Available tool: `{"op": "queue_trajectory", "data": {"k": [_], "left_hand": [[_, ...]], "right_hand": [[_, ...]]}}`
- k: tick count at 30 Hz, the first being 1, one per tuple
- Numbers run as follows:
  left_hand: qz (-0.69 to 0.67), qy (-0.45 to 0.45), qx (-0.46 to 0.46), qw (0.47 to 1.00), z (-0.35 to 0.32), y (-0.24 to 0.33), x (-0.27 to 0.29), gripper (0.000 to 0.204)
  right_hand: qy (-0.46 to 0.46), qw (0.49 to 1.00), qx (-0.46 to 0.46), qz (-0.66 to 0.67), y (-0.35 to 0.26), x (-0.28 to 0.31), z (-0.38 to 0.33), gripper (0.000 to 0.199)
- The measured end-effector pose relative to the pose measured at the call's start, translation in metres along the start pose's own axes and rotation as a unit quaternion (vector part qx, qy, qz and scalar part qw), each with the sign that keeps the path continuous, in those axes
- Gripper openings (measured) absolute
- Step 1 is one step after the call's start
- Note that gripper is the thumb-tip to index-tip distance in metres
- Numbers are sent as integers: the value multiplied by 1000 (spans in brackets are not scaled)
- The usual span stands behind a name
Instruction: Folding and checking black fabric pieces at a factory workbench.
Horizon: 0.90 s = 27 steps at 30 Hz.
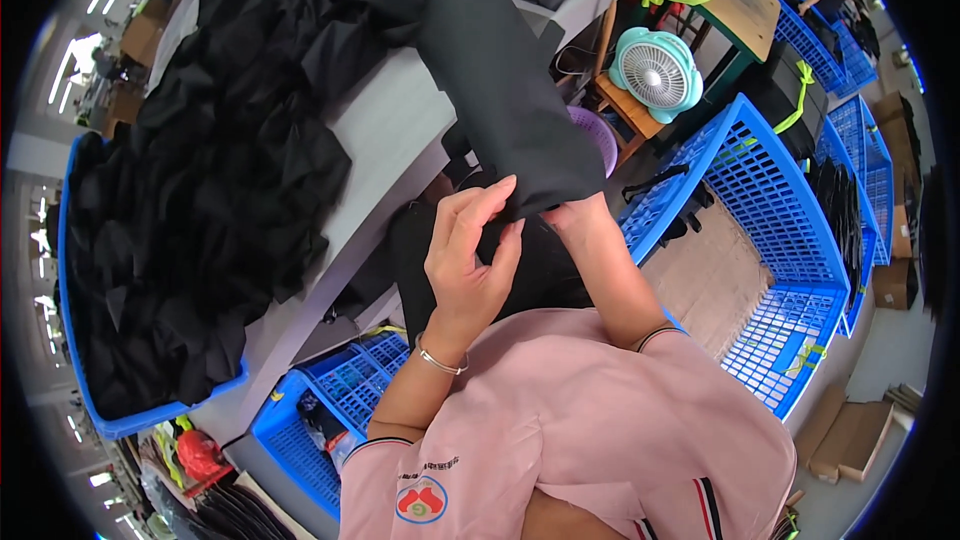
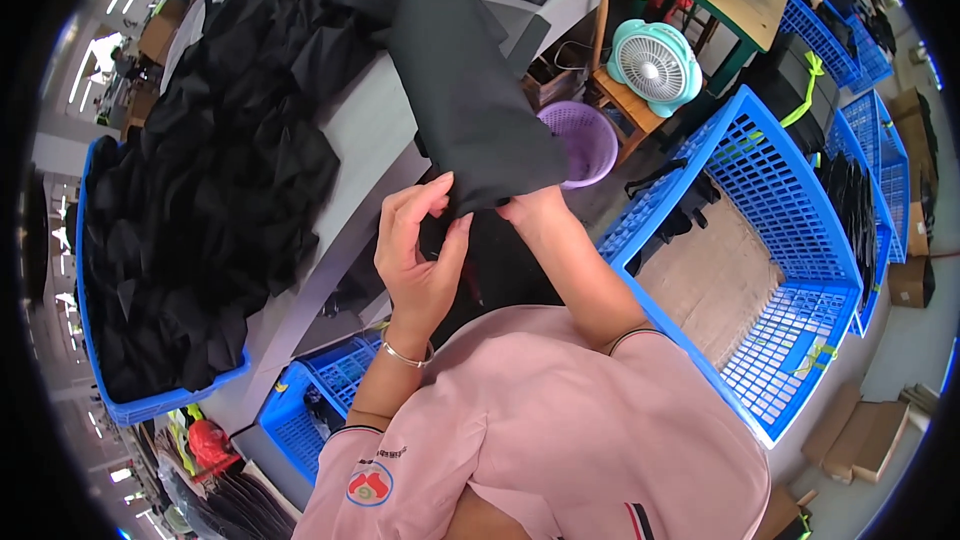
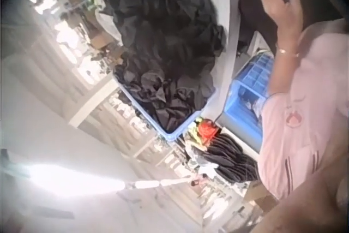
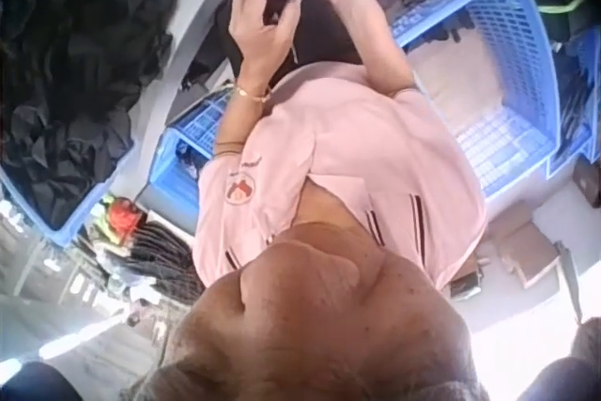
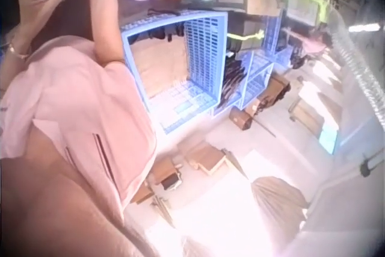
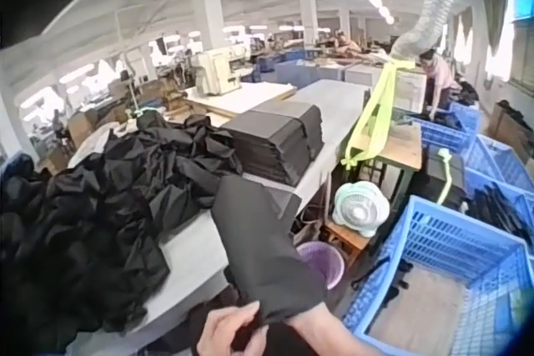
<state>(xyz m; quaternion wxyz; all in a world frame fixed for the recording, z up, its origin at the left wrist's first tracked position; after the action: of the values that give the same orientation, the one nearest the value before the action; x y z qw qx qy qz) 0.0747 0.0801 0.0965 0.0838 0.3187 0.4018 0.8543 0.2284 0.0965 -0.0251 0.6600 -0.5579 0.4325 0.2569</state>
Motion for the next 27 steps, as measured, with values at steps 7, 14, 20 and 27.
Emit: {"op": "queue_trajectory", "data": {"k": [7, 14, 20, 27], "left_hand": [[8, 28, 12, 1000, -12, -22, 35, 22], [70, 170, -13, 983, -38, -28, 63, 32], [43, 129, 35, 990, -50, -45, 56, 55], [-11, 174, 48, 984, -56, -57, 50, 66]], "right_hand": [[-57, 998, -34, -8, 24, -13, 9, 37], [82, 982, -153, -79, 54, -10, -5, 30], [132, 969, -203, -42, 87, 7, -8, 35], [-78, 974, -178, 117, 117, -33, -11, 28]]}}
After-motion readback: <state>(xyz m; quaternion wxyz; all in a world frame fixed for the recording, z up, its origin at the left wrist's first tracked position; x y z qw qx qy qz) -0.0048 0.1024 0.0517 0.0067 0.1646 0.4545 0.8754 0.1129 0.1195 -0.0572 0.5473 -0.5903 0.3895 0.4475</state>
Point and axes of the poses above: each hand's wrist, its own z-axis towards the middle knuckle, its own x-axis out of the back of the hand, y = z × x, the point moved 9 cm from there along z, towards the middle knuckle, and after that the axes turned 14 degrees about -y, right-handed, at the moved point
